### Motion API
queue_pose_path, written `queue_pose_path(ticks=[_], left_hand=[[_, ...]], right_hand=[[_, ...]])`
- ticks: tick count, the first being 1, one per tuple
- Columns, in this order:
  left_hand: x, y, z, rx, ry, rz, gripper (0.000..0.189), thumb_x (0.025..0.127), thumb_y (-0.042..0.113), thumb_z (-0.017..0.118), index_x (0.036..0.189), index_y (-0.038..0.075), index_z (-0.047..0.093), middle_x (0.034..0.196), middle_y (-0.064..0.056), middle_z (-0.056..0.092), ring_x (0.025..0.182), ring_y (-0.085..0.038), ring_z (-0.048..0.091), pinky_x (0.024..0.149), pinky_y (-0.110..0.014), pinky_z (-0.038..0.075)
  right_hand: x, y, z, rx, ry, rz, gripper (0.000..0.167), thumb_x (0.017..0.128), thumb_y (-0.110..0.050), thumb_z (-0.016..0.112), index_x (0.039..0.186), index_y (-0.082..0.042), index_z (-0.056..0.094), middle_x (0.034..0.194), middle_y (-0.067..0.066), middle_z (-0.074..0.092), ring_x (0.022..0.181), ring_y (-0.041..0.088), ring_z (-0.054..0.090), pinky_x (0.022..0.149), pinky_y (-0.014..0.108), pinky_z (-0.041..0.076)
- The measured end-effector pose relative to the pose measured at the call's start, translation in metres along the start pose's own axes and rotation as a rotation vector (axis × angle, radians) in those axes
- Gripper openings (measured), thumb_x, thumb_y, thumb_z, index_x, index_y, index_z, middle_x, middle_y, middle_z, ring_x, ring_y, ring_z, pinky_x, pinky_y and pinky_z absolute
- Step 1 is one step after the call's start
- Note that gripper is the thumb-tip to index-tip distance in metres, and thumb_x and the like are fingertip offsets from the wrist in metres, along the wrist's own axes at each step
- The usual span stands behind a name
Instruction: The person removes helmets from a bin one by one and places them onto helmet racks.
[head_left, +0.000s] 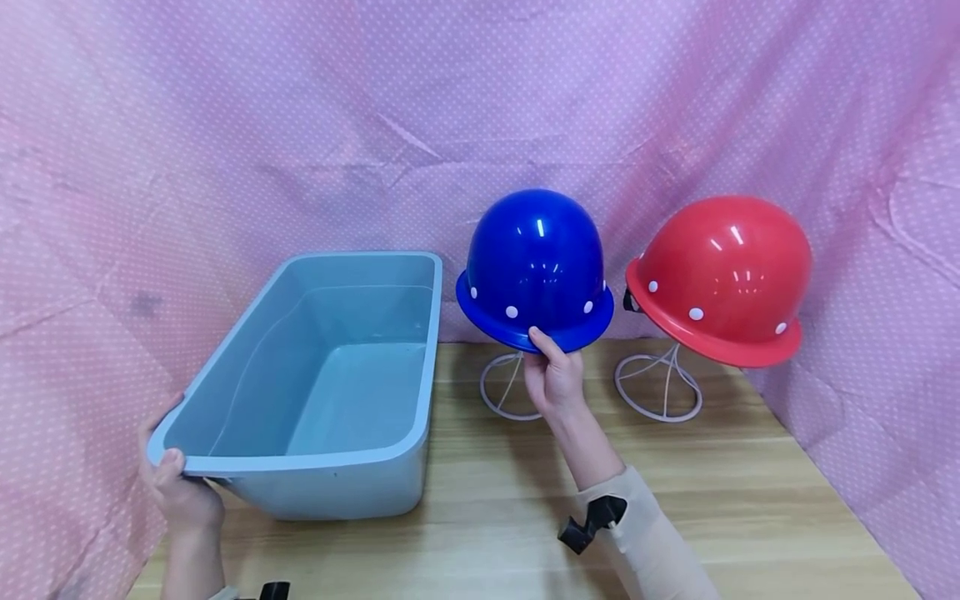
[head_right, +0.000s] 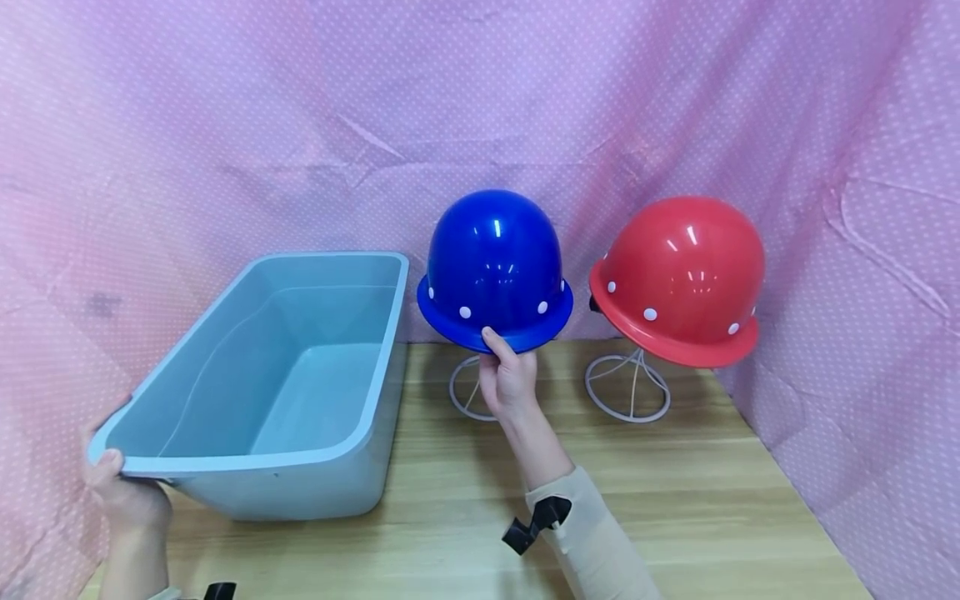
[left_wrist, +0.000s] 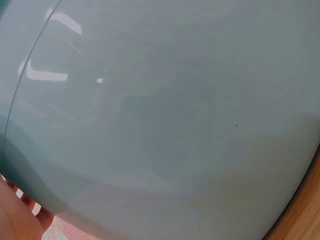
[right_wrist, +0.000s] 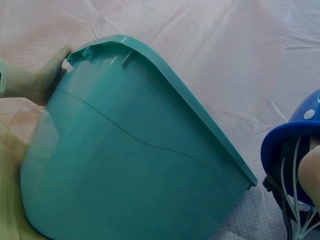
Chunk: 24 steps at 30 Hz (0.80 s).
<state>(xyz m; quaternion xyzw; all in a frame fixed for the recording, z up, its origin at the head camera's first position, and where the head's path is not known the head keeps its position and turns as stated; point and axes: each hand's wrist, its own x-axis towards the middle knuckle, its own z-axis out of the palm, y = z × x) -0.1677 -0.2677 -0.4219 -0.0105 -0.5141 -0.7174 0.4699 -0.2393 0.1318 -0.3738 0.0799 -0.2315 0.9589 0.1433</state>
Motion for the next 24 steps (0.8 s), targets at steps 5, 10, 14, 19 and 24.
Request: queue_pose_path(ticks=[5, 10, 14, 19, 24], left_hand=[[0.002, 0.002, -0.002, 0.105, -0.04, -0.02, 0.069, 0.074, 0.019, 0.048, 0.139, -0.001, 0.063, 0.125, -0.009, 0.066, 0.11, -0.019, 0.06, 0.091, -0.028, 0.04], [0.0, 0.001, -0.003, 0.03, 0.004, -0.032, 0.065, 0.074, 0.012, 0.047, 0.134, 0.0, 0.067, 0.117, -0.011, 0.067, 0.104, -0.021, 0.058, 0.087, -0.026, 0.041], [-0.001, 0.0, -0.003, -0.07, 0.028, -0.017, 0.062, 0.072, 0.007, 0.045, 0.128, -0.001, 0.069, 0.111, -0.012, 0.067, 0.099, -0.021, 0.057, 0.085, -0.023, 0.041], [0.001, 0.003, -0.008, 0.131, -0.014, -0.044, 0.067, 0.075, 0.01, 0.044, 0.137, 0.003, 0.065, 0.119, -0.007, 0.065, 0.106, -0.018, 0.058, 0.09, -0.028, 0.04], [0.006, 0.008, -0.015, 0.298, -0.096, -0.071, 0.067, 0.081, 0.011, 0.043, 0.145, 0.006, 0.062, 0.131, -0.002, 0.064, 0.115, -0.014, 0.059, 0.1, -0.024, 0.043]], right_hand=[[-0.001, -0.001, 0.0, -0.071, 0.044, -0.022, 0.045, 0.096, 0.022, 0.048, 0.129, -0.008, 0.053, 0.116, 0.001, 0.069, 0.102, 0.011, 0.072, 0.093, 0.025, 0.06], [-0.005, -0.003, -0.001, -0.187, 0.103, -0.009, 0.048, 0.096, 0.02, 0.052, 0.135, -0.008, 0.048, 0.116, 0.002, 0.066, 0.097, 0.01, 0.073, 0.089, 0.024, 0.062], [-0.007, -0.005, -0.002, -0.275, 0.124, 0.041, 0.041, 0.099, 0.015, 0.056, 0.132, -0.007, 0.05, 0.111, 0.001, 0.069, 0.091, 0.008, 0.076, 0.084, 0.022, 0.062], [-0.005, -0.005, -0.005, -0.333, 0.108, 0.052, 0.035, 0.1, 0.012, 0.059, 0.13, -0.005, 0.054, 0.106, 0.001, 0.071, 0.089, 0.008, 0.077, 0.084, 0.023, 0.062], [-0.005, -0.005, -0.008, -0.376, 0.09, 0.032, 0.038, 0.098, 0.013, 0.06, 0.132, -0.004, 0.055, 0.107, -0.001, 0.073, 0.094, 0.008, 0.077, 0.089, 0.026, 0.062]])
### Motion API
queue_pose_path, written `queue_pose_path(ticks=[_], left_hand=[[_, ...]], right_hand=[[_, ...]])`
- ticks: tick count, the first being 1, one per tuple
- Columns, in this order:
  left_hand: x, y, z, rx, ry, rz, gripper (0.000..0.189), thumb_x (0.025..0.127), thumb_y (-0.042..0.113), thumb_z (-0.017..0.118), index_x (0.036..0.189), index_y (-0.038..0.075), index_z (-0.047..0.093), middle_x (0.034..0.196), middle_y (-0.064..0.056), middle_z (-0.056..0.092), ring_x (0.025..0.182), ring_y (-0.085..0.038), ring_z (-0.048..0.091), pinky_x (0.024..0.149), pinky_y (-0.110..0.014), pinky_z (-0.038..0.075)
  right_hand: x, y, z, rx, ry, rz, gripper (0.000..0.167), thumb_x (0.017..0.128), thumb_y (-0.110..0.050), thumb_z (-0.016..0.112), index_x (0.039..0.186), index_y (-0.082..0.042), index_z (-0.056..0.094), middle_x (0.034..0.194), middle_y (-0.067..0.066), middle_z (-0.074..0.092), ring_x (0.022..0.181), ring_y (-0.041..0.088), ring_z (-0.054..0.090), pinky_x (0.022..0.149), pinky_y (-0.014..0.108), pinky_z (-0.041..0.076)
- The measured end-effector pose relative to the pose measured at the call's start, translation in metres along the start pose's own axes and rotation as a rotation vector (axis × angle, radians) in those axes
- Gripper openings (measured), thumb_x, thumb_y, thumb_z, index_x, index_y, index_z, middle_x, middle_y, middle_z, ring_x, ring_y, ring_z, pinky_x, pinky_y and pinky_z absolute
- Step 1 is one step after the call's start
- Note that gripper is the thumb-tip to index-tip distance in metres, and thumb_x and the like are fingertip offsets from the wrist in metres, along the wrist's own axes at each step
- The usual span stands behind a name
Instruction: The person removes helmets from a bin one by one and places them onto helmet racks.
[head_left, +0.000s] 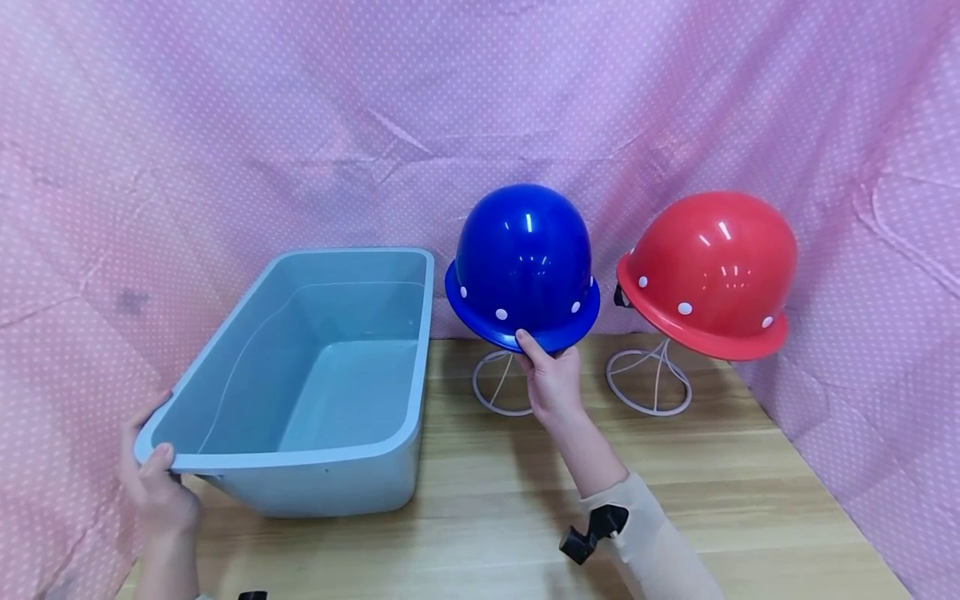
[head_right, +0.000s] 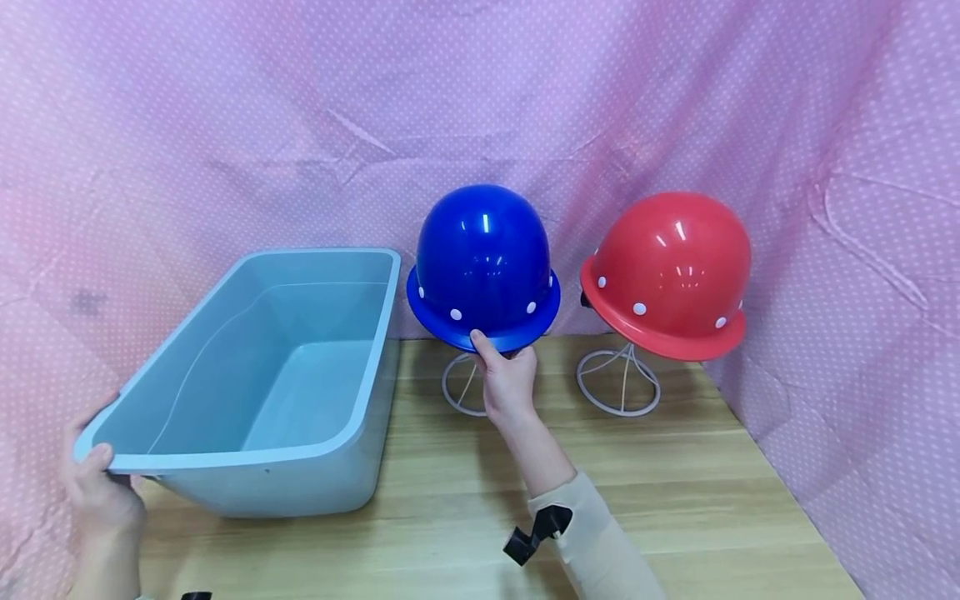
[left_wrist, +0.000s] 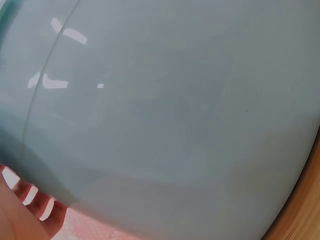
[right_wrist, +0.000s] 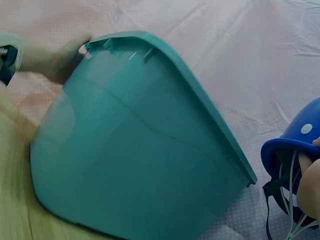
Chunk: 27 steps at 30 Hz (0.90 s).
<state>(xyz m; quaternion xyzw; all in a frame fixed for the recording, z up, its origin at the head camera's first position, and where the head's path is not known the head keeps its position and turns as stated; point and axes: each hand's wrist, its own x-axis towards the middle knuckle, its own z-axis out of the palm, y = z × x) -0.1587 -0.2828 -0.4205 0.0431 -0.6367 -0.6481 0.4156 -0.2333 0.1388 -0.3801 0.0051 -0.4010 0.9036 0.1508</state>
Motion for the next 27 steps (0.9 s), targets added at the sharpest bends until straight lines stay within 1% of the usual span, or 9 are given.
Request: queue_pose_path(ticks=[2, 5, 9, 12, 15, 17, 19, 21, 27], left_hand=[[0.001, 0.003, -0.004, 0.0, -0.019, -0.024, 0.063, 0.085, 0.008, 0.042, 0.145, 0.007, 0.063, 0.135, -0.004, 0.065, 0.118, -0.015, 0.06, 0.103, -0.024, 0.044], [0.004, 0.012, -0.009, 0.089, -0.064, -0.045, 0.059, 0.091, 0.004, 0.042, 0.145, 0.011, 0.064, 0.134, 0.001, 0.065, 0.12, -0.014, 0.061, 0.104, -0.023, 0.048], [0.012, 0.027, -0.015, 0.369, -0.134, -0.002, 0.046, 0.101, 0.007, 0.049, 0.145, 0.01, 0.065, 0.125, 0.017, 0.063, 0.108, 0.004, 0.061, 0.089, -0.01, 0.052], [0.018, 0.042, -0.015, 0.581, -0.159, 0.004, 0.044, 0.102, 0.015, 0.061, 0.145, 0.008, 0.064, 0.13, 0.005, 0.069, 0.099, 0.013, 0.051, 0.082, 0.001, 0.037], [0.02, 0.06, -0.01, 0.768, -0.209, 0.007, 0.051, 0.099, 0.024, 0.066, 0.147, 0.009, 0.062, 0.147, -0.017, 0.064, 0.112, -0.011, 0.057, 0.096, -0.016, 0.035], [0.019, 0.071, -0.004, 0.821, -0.233, 0.078, 0.055, 0.094, 0.025, 0.069, 0.145, 0.006, 0.063, 0.146, -0.032, 0.06, 0.122, -0.034, 0.057, 0.106, -0.037, 0.035], [0.016, 0.081, 0.005, 0.846, -0.265, 0.145, 0.057, 0.091, 0.026, 0.071, 0.143, 0.004, 0.063, 0.143, -0.037, 0.059, 0.128, -0.053, 0.05, 0.105, -0.055, 0.031], [0.012, 0.089, 0.014, 0.852, -0.296, 0.191, 0.058, 0.089, 0.028, 0.072, 0.142, 0.003, 0.064, 0.141, -0.039, 0.059, 0.128, -0.059, 0.047, 0.104, -0.065, 0.029], [0.002, 0.104, 0.035, 0.906, -0.367, 0.261, 0.06, 0.09, 0.036, 0.073, 0.144, 0.011, 0.064, 0.145, -0.032, 0.06, 0.13, -0.058, 0.044, 0.103, -0.074, 0.03]], right_hand=[[0.0, 0.001, 0.0, -0.008, 0.003, -0.008, 0.038, 0.098, 0.013, 0.06, 0.132, -0.003, 0.055, 0.108, -0.001, 0.073, 0.095, 0.009, 0.077, 0.09, 0.026, 0.062], [0.0, 0.001, -0.001, -0.01, 0.011, -0.011, 0.039, 0.097, 0.013, 0.061, 0.132, -0.004, 0.056, 0.106, -0.001, 0.073, 0.094, 0.008, 0.077, 0.09, 0.026, 0.062], [0.0, -0.002, -0.002, -0.01, -0.007, 0.015, 0.039, 0.097, 0.013, 0.06, 0.13, -0.006, 0.055, 0.105, -0.002, 0.073, 0.091, 0.007, 0.077, 0.088, 0.024, 0.062], [0.003, -0.005, -0.005, -0.005, -0.062, 0.043, 0.04, 0.098, 0.012, 0.059, 0.133, -0.007, 0.053, 0.106, -0.002, 0.074, 0.091, 0.007, 0.077, 0.086, 0.023, 0.062], [0.004, -0.009, -0.01, 0.002, -0.137, 0.077, 0.045, 0.098, 0.012, 0.056, 0.138, -0.009, 0.051, 0.11, -0.002, 0.074, 0.095, 0.008, 0.077, 0.086, 0.025, 0.063], [0.004, -0.011, -0.013, 0.009, -0.184, 0.104, 0.047, 0.099, 0.012, 0.053, 0.14, -0.012, 0.048, 0.115, -0.002, 0.073, 0.099, 0.009, 0.077, 0.088, 0.027, 0.063], [0.004, -0.012, -0.017, 0.019, -0.22, 0.127, 0.048, 0.1, 0.011, 0.051, 0.141, -0.013, 0.047, 0.119, -0.002, 0.073, 0.103, 0.01, 0.077, 0.091, 0.03, 0.063], [0.006, -0.014, -0.019, 0.022, -0.247, 0.139, 0.048, 0.101, 0.01, 0.05, 0.142, -0.014, 0.046, 0.122, -0.002, 0.072, 0.105, 0.011, 0.077, 0.093, 0.031, 0.062], [0.012, -0.017, -0.022, -0.002, -0.316, 0.154, 0.053, 0.101, 0.006, 0.057, 0.147, -0.017, 0.044, 0.125, -0.004, 0.072, 0.108, 0.011, 0.076, 0.096, 0.033, 0.062]])
